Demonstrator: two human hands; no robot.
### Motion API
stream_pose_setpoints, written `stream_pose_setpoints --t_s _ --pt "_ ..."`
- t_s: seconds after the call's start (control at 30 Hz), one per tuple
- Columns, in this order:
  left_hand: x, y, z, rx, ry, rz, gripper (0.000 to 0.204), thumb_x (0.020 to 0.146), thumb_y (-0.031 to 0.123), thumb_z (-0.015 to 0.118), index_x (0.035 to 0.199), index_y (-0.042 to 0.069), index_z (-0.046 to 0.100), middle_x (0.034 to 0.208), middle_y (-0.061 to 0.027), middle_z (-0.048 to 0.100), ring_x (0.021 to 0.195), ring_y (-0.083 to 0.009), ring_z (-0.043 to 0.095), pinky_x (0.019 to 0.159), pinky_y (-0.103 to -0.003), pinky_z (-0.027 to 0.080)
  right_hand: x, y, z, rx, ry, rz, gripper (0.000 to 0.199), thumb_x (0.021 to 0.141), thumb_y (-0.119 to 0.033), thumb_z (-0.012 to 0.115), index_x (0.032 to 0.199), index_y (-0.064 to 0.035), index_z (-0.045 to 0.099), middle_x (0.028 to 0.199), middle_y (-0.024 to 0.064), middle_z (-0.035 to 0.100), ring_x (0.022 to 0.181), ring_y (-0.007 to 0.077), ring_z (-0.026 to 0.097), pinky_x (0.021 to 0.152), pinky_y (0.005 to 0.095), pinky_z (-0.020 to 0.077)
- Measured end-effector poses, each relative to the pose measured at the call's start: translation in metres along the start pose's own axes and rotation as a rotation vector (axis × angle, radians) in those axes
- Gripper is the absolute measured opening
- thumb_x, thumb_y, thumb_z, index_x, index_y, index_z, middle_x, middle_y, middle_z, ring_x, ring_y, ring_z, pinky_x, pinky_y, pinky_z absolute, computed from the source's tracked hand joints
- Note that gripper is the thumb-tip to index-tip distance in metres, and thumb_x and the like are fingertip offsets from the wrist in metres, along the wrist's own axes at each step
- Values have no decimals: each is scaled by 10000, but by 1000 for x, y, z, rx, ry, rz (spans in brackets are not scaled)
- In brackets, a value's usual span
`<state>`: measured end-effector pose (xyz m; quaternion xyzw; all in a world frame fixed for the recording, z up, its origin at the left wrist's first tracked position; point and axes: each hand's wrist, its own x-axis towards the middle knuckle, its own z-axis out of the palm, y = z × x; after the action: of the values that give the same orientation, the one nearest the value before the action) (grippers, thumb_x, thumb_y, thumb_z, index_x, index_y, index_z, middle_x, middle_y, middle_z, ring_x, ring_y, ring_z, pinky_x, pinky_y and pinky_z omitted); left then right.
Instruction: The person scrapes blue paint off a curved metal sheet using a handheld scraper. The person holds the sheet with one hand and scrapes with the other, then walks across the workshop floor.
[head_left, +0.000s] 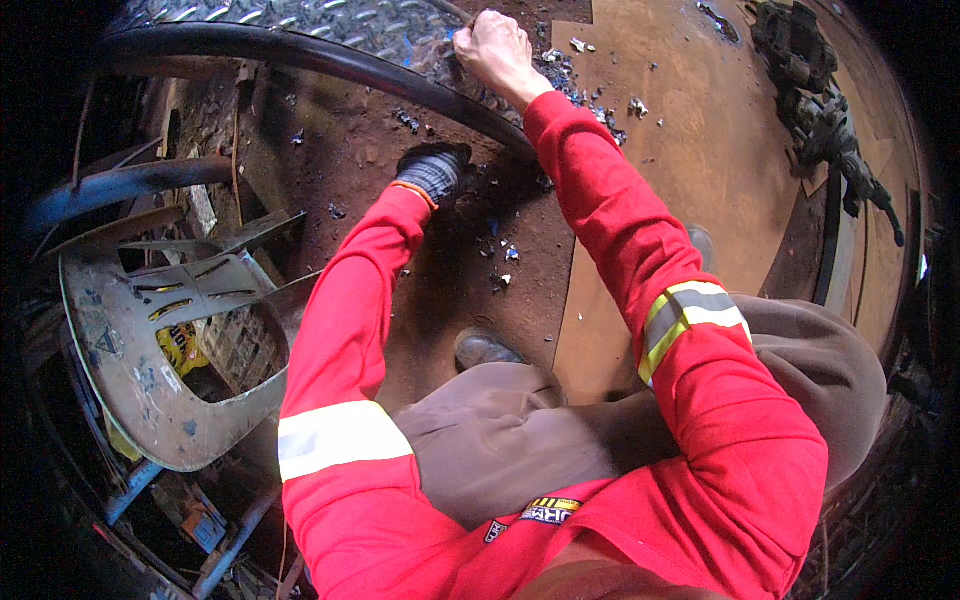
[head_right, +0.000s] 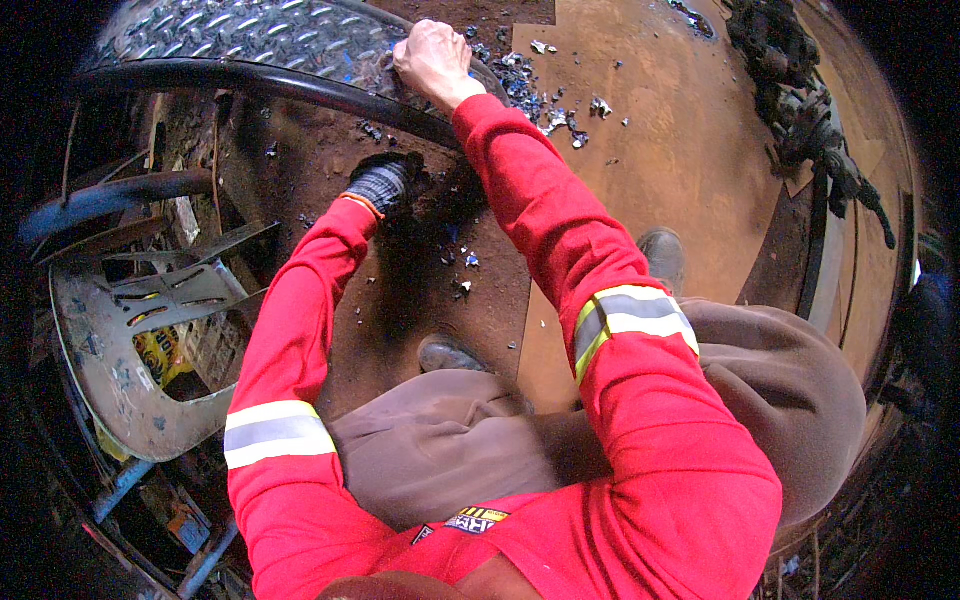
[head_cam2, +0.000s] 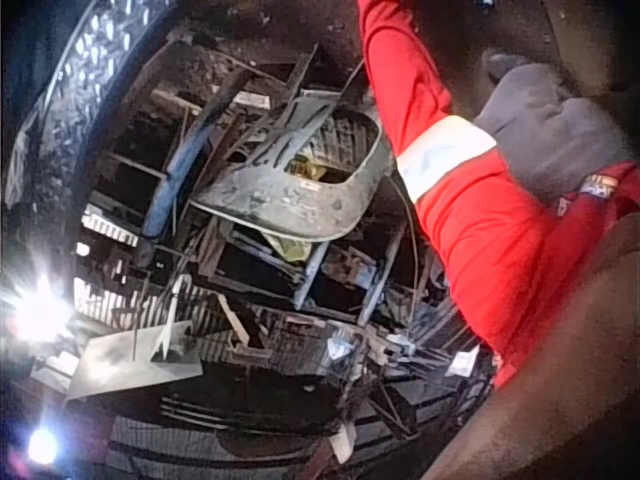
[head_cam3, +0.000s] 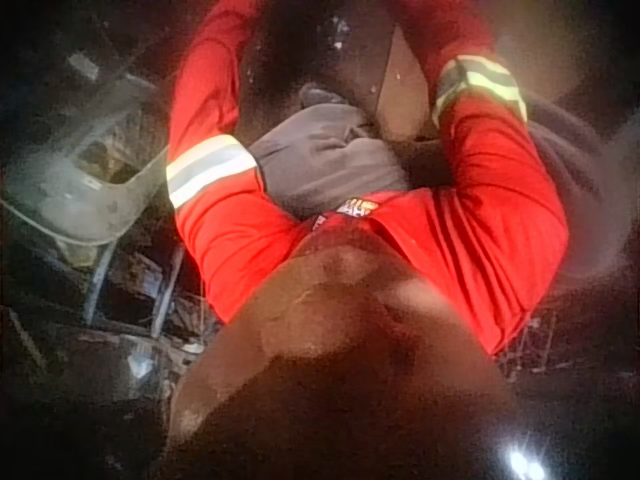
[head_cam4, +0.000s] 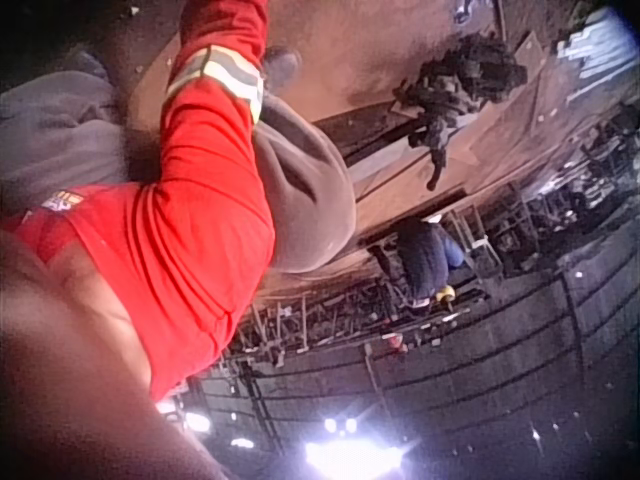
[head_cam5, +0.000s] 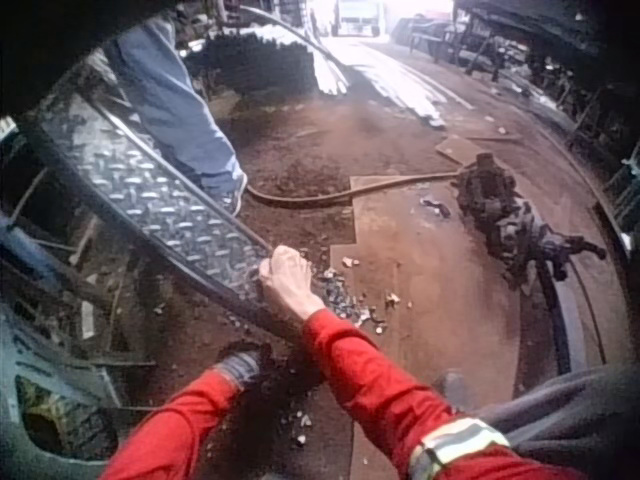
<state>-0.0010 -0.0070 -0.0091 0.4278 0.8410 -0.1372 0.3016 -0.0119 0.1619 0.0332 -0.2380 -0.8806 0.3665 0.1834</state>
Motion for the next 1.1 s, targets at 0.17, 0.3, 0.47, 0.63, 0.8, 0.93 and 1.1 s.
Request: stream_pose_setpoints --t_s 0.17,0.3,0.47,0.63,0.8,0.93,1.1 --pt "-5 1 -5 -22 -51 -16 496 885 510 493 1151 110 612 1168 -173 626 1076 -363 599 923 -478 466 3 12 -1 281 -118 147 328 783 -290 602 787 23 700 800 268 663 812 341 692 764 414 535" --pt "-9 1 -7 -1 -9 13 472 883 503 516 1130 113 616 1103 -189 645 1007 -365 629 871 -471 485 5 28 2 429 -100 180 294 784 -277 635 865 -11 728 801 219 689 809 271 699 782 358 526" --pt "-9 0 -5 -18 2 21 452 892 480 509 1115 98 602 1082 -202 645 997 -376 625 867 -481 484 -7 33 9 437 21 82 285 842 -253 660 985 -15 721 854 106 724 760 142 664 721 299 523" --pt "-6 4 -9 12 -19 31 450 890 462 525 1169 113 585 1149 -200 622 1050 -374 607 901 -480 473 -9 21 12 356 162 108 269 760 -307 697 891 -79 753 841 181 703 786 303 702 777 381 547" --pt "-2 0 1 -6 -40 -38 477 886 489 524 1198 134 584 1220 -182 596 1089 -367 593 944 -469 457 -13 5 15 170 234 58 254 800 -262 612 814 -41 737 813 224 681 797 377 680 755 436 542" --pt "-4 0 0 -19 -15 -22 452 885 456 507 1192 134 589 1203 -164 613 1118 -360 581 957 -474 449 -9 1 11 173 120 101 314 803 -261 589 786 32 700 826 281 657 807 404 672 740 452 538" --pt "-3 0 -2 -2 -13 15 460 883 457 509 1199 132 584 1209 -165 610 1126 -356 577 957 -473 448 0 4 3 251 -44 216 315 790 -242 584 790 59 677 844 294 655 840 413 669 763 456 535"
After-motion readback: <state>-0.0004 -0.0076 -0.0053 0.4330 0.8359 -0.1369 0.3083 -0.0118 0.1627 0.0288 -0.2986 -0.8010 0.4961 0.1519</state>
